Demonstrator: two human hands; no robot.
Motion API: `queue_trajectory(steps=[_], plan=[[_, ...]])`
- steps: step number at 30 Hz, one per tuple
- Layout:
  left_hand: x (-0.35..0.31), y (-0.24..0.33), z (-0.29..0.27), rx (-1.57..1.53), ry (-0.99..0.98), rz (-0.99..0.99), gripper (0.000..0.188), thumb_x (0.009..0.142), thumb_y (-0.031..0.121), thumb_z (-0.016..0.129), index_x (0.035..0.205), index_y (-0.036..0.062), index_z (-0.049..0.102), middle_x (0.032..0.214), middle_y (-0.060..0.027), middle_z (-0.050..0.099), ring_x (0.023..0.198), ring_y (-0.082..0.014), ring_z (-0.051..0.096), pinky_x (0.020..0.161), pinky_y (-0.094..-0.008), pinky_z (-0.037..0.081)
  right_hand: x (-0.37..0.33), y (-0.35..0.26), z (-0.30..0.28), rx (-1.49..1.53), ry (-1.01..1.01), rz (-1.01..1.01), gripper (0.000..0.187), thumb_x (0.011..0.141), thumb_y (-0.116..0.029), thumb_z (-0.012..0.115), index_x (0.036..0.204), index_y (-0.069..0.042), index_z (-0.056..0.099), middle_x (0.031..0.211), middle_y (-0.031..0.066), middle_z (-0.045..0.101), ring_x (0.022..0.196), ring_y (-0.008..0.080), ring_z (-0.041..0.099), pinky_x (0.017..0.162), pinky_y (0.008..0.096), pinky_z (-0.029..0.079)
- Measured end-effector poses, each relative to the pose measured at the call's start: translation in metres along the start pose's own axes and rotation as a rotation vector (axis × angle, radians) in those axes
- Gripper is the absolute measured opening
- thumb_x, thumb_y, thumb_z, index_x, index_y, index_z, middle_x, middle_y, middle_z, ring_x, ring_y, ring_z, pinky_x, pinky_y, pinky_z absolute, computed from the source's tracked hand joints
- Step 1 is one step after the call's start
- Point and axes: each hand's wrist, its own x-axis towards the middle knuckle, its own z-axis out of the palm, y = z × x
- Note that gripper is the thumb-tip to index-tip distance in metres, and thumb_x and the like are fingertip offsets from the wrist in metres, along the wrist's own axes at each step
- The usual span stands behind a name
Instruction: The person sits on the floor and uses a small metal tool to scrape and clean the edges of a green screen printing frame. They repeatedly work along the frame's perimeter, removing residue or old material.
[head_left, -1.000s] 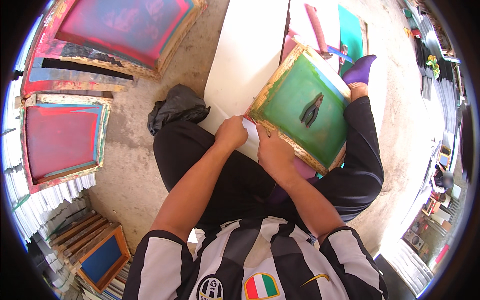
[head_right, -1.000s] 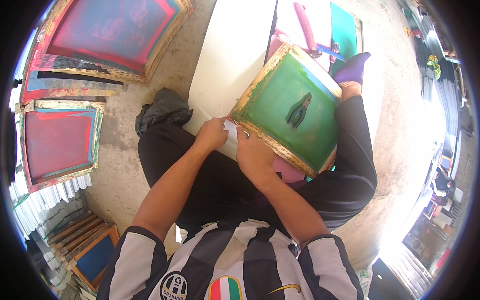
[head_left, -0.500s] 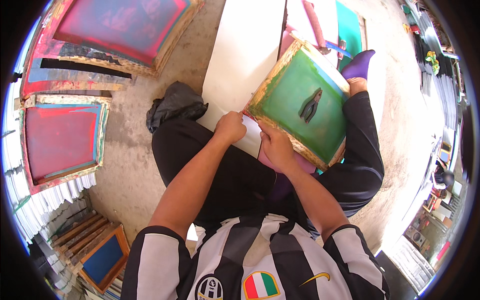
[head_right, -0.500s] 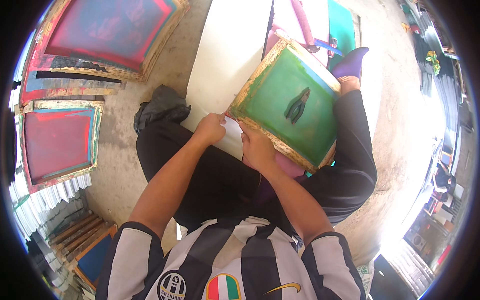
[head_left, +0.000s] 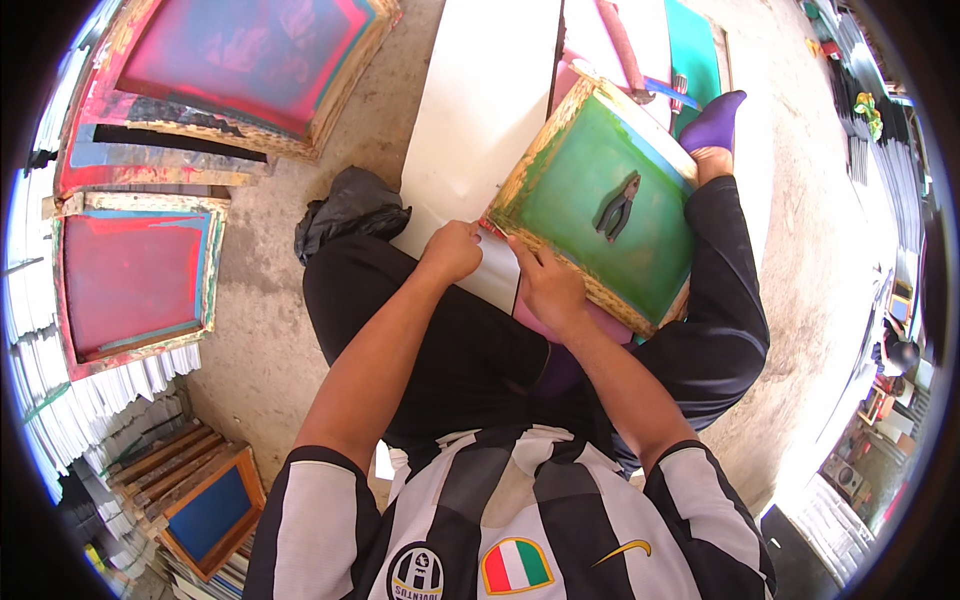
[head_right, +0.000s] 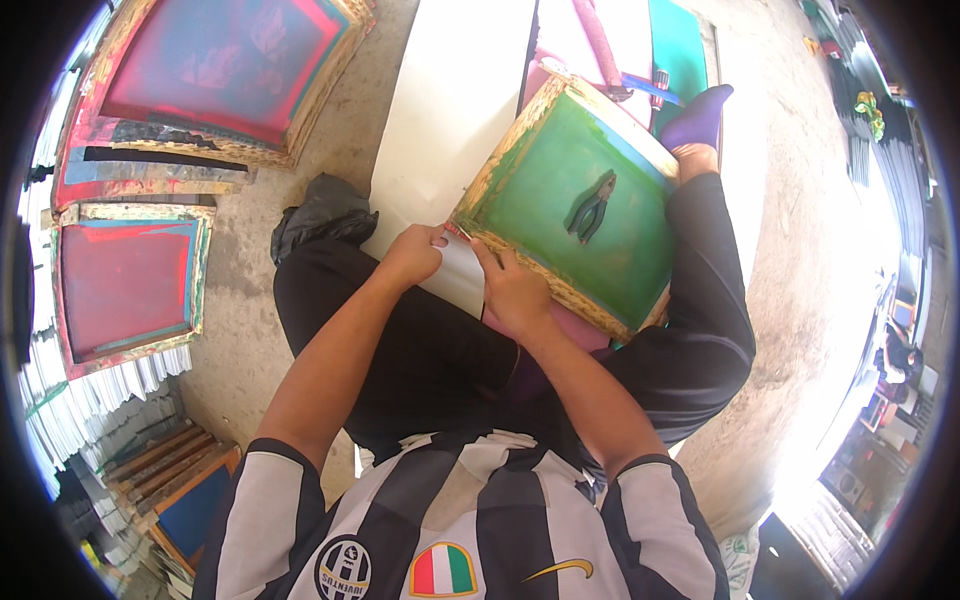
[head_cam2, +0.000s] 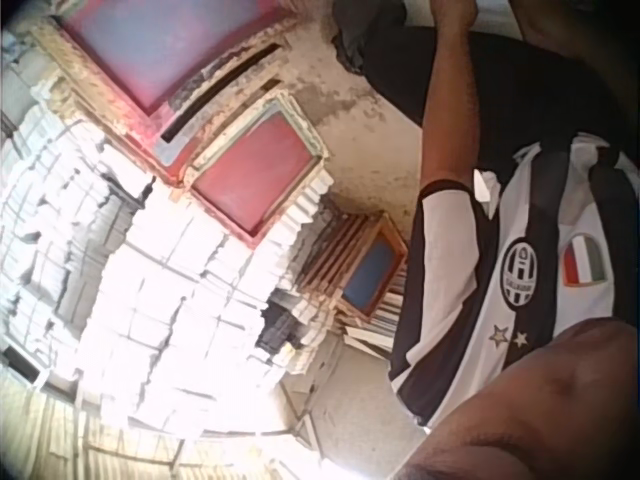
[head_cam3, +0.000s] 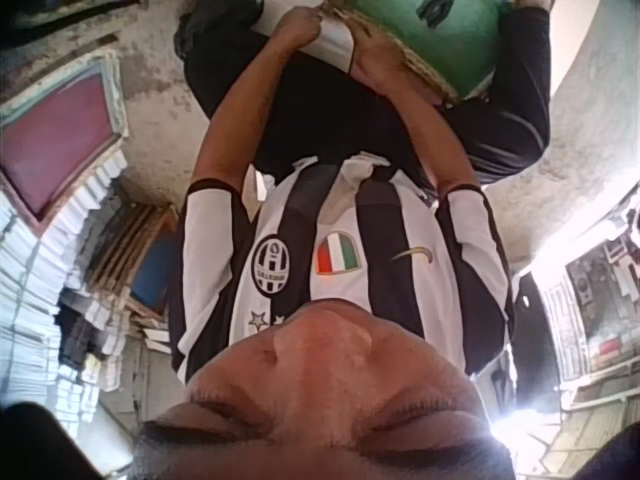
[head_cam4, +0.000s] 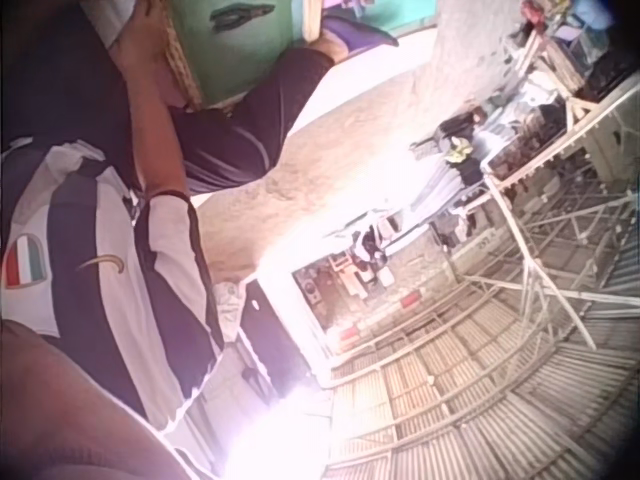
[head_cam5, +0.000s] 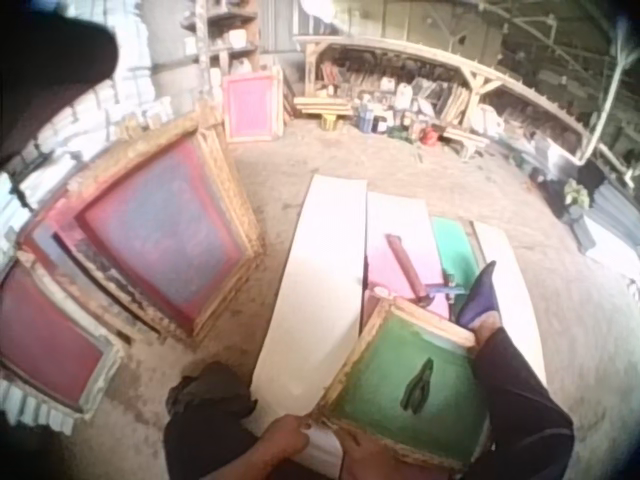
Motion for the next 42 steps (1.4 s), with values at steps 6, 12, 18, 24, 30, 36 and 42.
queue_trajectory(steps=[6, 12, 18, 24, 30, 36, 42], plan=[[0.001, 0.012, -0.005, -0.006, -0.054, -0.098, 0.054, 0.081, -0.001, 0.051, 0.133, -0.0051, 0.068, 0.121, -0.0239, 0.074, 0.118, -0.0372, 0.07, 0.101, -0.0383, 0.052, -0.004, 0.008, 0.009, 0.419, 0.083, 0.124, 0.034, 0.099, -0.025, 0.068, 0.131, -0.013, 0.066, 0.105, 0.0182, 0.072, 0.09, 0.0386, 0.072, 0.078, 0.0479, 0.057], [0.0, 0.011, -0.003, 0.019, 0.044, -0.076, 0.038, 0.089, 0.011, 0.06, 0.124, 0.0049, 0.074, 0.113, -0.0253, 0.074, 0.111, -0.0418, 0.07, 0.098, -0.0475, 0.054, -0.005, 0.02, 0.022, 0.733, 0.03, 0.29, 0.029, 0.101, -0.029, 0.067, 0.12, -0.007, 0.068, 0.103, 0.0213, 0.073, 0.096, 0.0396, 0.072, 0.084, 0.0472, 0.054], [-0.006, 0.028, -0.011, 0.061, -0.004, -0.165, 0.053, 0.086, 0.008, 0.059, 0.139, 0.0112, 0.068, 0.127, -0.0139, 0.074, 0.119, -0.0346, 0.069, 0.102, -0.0443, 0.054, -0.002, 0.001, 0.003, 0.599, 0.053, 0.246, 0.031, 0.105, -0.027, 0.06, 0.128, -0.009, 0.068, 0.104, 0.0203, 0.074, 0.098, 0.0406, 0.071, 0.085, 0.0469, 0.054], [-0.011, 0.041, -0.018, 0.086, -0.04, -0.205, 0.061, 0.084, 0.003, 0.053, 0.144, 0.0069, 0.063, 0.129, -0.0169, 0.073, 0.121, -0.0347, 0.068, 0.104, -0.0425, 0.052, 0.003, 0.003, 0.006, 0.581, 0.096, 0.176, 0.03, 0.106, -0.026, 0.058, 0.129, -0.011, 0.069, 0.105, 0.0198, 0.074, 0.098, 0.0414, 0.071, 0.086, 0.0477, 0.054], [0.004, 0.011, 0.001, -0.046, 0.006, -0.115, 0.04, 0.089, 0.009, 0.059, 0.126, 0.0033, 0.072, 0.118, -0.0202, 0.075, 0.115, -0.0374, 0.07, 0.099, -0.0437, 0.054, 0.008, -0.033, -0.019, 0.136, -0.083, 0.236, 0.028, 0.104, -0.018, 0.058, 0.126, -0.007, 0.071, 0.111, 0.0216, 0.074, 0.101, 0.0438, 0.07, 0.088, 0.0495, 0.054], [0.014, -0.007, 0.008, -0.2, -0.036, -0.078, 0.03, 0.089, 0.01, 0.06, 0.112, -0.0029, 0.073, 0.105, -0.0275, 0.074, 0.104, -0.0417, 0.072, 0.09, -0.0429, 0.054, 0.002, -0.02, 0.017, 0.554, 0.147, 0.217, 0.029, 0.102, -0.013, 0.059, 0.127, -0.004, 0.07, 0.113, 0.023, 0.074, 0.105, 0.044, 0.069, 0.09, 0.0486, 0.055], [0.016, -0.015, 0.017, -0.243, 0.048, -0.035, 0.027, 0.088, 0.01, 0.059, 0.108, -0.004, 0.073, 0.097, -0.028, 0.073, 0.096, -0.041, 0.071, 0.086, -0.0428, 0.053, 0.004, -0.006, 0.027, 0.763, 0.114, 0.244, 0.03, 0.103, -0.014, 0.06, 0.129, -0.004, 0.071, 0.115, 0.0225, 0.075, 0.105, 0.0391, 0.072, 0.091, 0.0431, 0.056]])
